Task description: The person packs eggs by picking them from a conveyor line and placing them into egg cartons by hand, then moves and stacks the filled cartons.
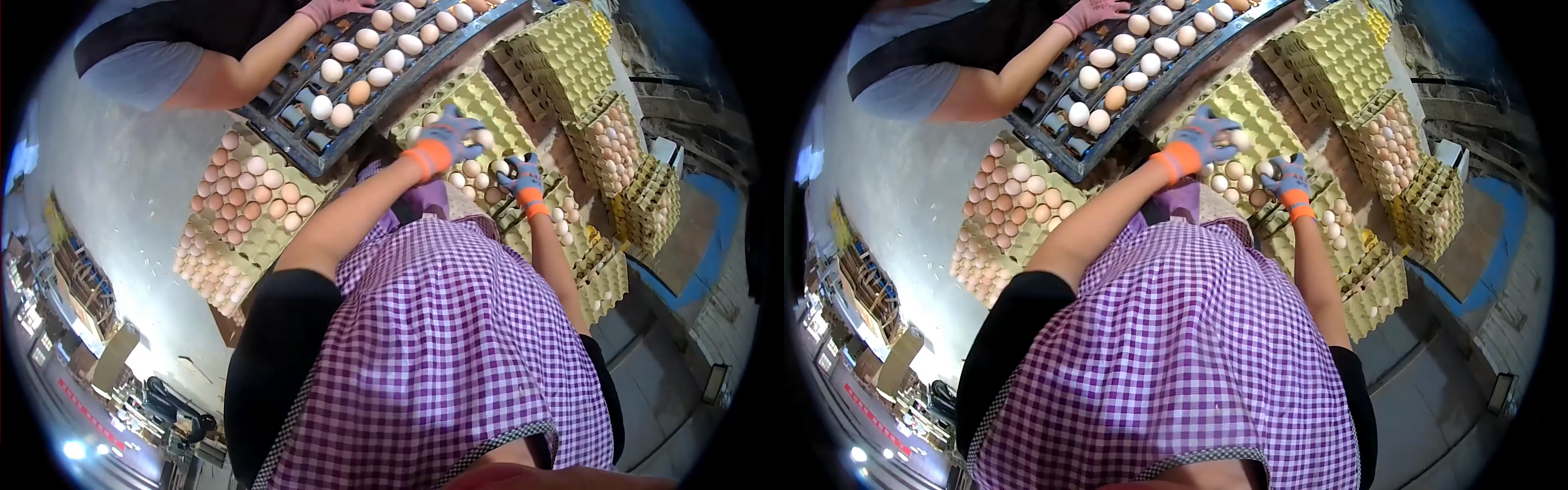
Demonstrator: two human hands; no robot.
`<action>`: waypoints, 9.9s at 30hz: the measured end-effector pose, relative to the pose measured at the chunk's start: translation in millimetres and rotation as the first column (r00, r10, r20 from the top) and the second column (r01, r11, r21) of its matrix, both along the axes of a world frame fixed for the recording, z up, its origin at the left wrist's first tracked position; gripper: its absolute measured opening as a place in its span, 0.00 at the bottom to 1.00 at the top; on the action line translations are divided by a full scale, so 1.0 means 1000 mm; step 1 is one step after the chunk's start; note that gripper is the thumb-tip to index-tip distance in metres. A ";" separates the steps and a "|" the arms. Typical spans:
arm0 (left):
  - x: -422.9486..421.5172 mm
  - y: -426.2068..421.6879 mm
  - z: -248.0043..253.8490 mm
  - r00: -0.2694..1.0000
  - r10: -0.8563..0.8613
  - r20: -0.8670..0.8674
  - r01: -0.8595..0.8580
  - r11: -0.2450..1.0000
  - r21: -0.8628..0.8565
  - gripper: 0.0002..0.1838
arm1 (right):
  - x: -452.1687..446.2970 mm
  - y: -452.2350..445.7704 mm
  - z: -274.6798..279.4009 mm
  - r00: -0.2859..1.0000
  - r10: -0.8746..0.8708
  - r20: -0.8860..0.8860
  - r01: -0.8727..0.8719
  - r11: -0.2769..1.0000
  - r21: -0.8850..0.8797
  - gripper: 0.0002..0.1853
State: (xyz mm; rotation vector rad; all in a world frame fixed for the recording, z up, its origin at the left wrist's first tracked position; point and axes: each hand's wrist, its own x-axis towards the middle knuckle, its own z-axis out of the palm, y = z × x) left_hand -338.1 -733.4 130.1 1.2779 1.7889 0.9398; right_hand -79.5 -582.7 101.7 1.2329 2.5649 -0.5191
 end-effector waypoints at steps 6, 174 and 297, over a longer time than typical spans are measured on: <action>-0.052 -0.150 -0.019 0.885 0.464 0.029 -0.465 0.884 0.045 0.26 | -0.007 -0.002 0.009 0.996 -0.087 -0.030 0.083 0.989 -0.123 0.25; -0.062 -0.075 -0.100 0.742 -0.399 -0.539 0.137 0.877 -0.461 0.32 | -0.076 -0.077 -0.033 0.914 -0.290 -0.284 0.208 0.936 -0.284 0.22; -0.035 -0.035 -0.104 0.211 0.305 0.929 0.085 0.941 -0.328 0.18 | 0.002 -0.103 -0.056 0.985 0.089 0.148 -0.090 0.996 -0.002 0.12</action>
